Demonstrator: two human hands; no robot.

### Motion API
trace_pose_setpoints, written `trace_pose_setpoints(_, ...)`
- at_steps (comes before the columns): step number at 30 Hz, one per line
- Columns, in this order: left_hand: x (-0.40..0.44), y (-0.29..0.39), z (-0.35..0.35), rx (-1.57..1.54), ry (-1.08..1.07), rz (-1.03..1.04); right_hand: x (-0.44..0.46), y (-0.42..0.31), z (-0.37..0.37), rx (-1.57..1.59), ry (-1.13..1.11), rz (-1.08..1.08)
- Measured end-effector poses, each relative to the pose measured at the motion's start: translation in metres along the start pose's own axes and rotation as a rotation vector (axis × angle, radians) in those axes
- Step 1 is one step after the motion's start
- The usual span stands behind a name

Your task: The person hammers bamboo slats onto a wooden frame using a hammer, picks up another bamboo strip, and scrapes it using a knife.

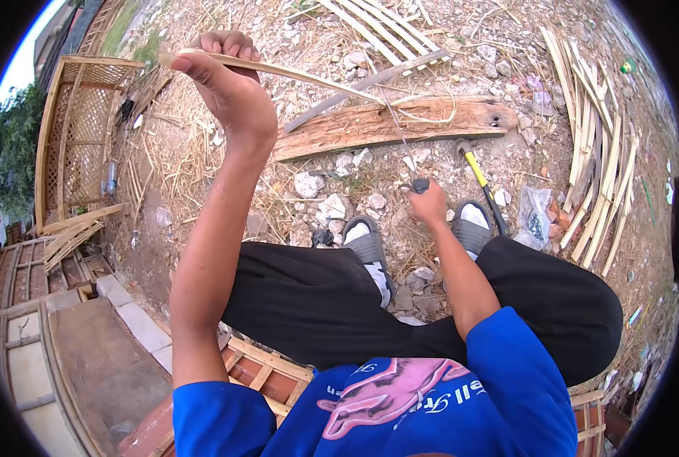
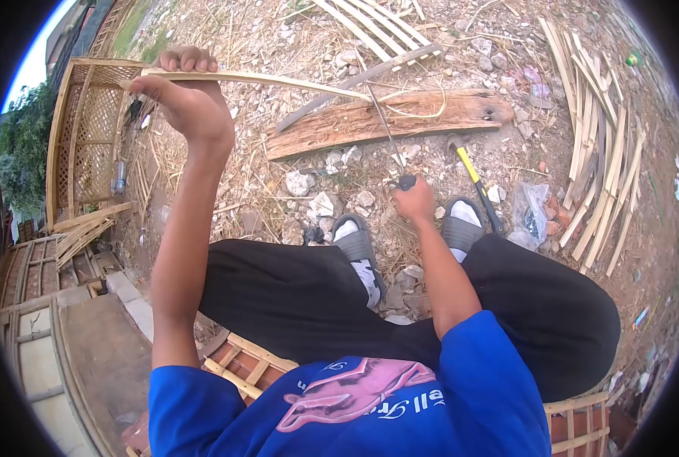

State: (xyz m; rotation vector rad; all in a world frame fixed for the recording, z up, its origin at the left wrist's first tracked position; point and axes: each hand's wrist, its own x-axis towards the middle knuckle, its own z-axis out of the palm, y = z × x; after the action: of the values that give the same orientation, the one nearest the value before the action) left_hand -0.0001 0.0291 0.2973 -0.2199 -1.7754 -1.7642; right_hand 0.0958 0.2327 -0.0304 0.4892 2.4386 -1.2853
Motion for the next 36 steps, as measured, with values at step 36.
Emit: trace_pose_setpoints(36,0.002,-0.002,-0.015,-0.188,-0.068,0.0,0.014,-0.012,-0.007,0.143,-0.025,-0.117)
